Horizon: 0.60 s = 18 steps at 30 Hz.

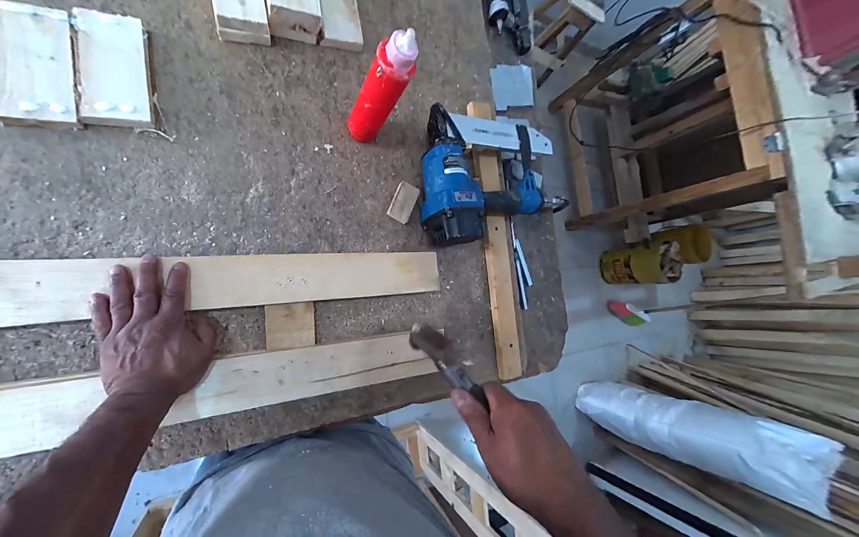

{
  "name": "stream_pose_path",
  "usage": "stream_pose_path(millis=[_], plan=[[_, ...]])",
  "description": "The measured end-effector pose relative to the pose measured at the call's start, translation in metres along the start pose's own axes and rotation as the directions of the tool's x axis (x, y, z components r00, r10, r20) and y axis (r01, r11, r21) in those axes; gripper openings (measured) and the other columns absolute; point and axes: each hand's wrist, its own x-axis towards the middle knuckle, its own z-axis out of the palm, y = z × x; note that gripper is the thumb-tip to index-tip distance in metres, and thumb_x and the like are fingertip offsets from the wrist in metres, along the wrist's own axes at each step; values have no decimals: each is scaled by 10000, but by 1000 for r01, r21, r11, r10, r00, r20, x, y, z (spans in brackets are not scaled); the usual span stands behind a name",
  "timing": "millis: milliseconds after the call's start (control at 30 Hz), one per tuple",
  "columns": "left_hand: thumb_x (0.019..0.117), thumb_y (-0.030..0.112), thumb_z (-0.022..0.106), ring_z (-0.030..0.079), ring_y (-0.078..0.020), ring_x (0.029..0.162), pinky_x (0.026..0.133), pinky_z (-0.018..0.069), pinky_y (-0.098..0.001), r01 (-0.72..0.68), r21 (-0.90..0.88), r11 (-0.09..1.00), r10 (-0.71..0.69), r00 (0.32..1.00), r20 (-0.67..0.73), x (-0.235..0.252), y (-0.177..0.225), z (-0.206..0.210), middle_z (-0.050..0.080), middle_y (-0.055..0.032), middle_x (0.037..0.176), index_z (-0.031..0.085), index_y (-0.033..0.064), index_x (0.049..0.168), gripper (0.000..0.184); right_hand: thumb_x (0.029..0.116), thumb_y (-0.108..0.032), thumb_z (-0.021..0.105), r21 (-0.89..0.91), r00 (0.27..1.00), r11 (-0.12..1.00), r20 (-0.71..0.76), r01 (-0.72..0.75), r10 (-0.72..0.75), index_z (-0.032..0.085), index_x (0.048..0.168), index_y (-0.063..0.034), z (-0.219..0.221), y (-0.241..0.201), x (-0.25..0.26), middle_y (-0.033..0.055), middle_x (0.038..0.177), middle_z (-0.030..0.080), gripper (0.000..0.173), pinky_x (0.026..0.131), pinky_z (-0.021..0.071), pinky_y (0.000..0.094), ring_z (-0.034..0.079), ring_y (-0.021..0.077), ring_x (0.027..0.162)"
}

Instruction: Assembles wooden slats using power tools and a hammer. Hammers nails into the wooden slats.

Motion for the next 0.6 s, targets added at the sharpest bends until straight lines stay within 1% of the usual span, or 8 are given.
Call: stream_pose_path(millis=[67, 100, 167, 233, 300, 400, 500, 600], plan=[[890, 497, 393, 125, -356, 1590, 1240, 100, -640, 5, 5, 1000, -5, 1000, 5, 1, 2, -1, 206, -87, 1717, 360, 232, 1605, 763, 1071, -580, 315, 191, 910, 941, -365, 280, -197, 658, 978, -22, 37, 11, 1, 33, 648, 600, 661, 482, 524, 361, 610, 147, 539], [887, 495, 404, 121, -353, 1591, 1242, 95, -639, 6, 3, 1000, -6, 1000, 7, 1, 2, -1, 199, -89, 1719, 355, 233, 1607, 768, 1071, -599, 291, 265, 878, 899, -428, 349, -215, 664, 1021, 0, 65, 21, 5, 35, 659, 618, 707, 483, 550, 366, 620, 135, 537], [881, 496, 427, 132, -354, 1589, 1241, 106, -638, -3, -1, 1000, 3, 1000, -8, 1, 1, 1, 198, -93, 1719, 356, 230, 1609, 777, 1058, -591, 338, 316, 953, 927, -281, 202, -111, 688, 1042, -1, 110, 37, 7, 87, 690, 649, 686, 566, 566, 448, 653, 213, 597], [883, 486, 437, 130, -356, 1590, 1242, 112, -643, -6, 4, 1000, 6, 1000, -14, 0, -1, 2, 200, -91, 1719, 353, 222, 1611, 780, 1044, -592, 376, 266, 996, 961, 75, -73, 55, 653, 1092, -12, 112, 34, 10, 143, 788, 655, 645, 698, 554, 527, 674, 307, 741], [893, 480, 428, 129, -345, 1591, 1245, 112, -634, 8, 10, 1000, -8, 1000, -2, 1, -2, 3, 204, -73, 1720, 352, 238, 1614, 764, 1044, -586, 394, 201, 995, 980, 98, -4, -17, 650, 1103, -31, 78, 9, 8, 126, 763, 653, 614, 649, 566, 515, 677, 297, 701], [898, 471, 404, 120, -332, 1594, 1247, 112, -628, -5, 8, 1000, 5, 1000, 14, -1, -2, 6, 192, -60, 1724, 330, 259, 1622, 759, 1054, -550, 412, 214, 951, 927, -81, 309, -298, 648, 1095, -53, 22, -54, -5, 44, 706, 609, 551, 525, 529, 389, 620, 179, 594], [902, 476, 408, 124, -327, 1594, 1247, 122, -623, -5, -1, 1000, 5, 1000, -11, 0, -4, 8, 197, -50, 1723, 319, 276, 1626, 756, 1069, -504, 431, 205, 876, 854, -184, 478, -446, 653, 1043, -34, 11, -91, -2, 28, 672, 591, 521, 491, 504, 327, 590, 135, 558], [914, 464, 403, 114, -329, 1595, 1249, 109, -626, -3, -19, 1000, 3, 1000, 0, -1, -4, 8, 183, -38, 1727, 320, 282, 1625, 739, 1085, -495, 399, -36, 934, 988, 331, 153, -133, 601, 1146, -20, 15, -91, 12, 157, 879, 639, 520, 742, 557, 486, 673, 304, 831]])
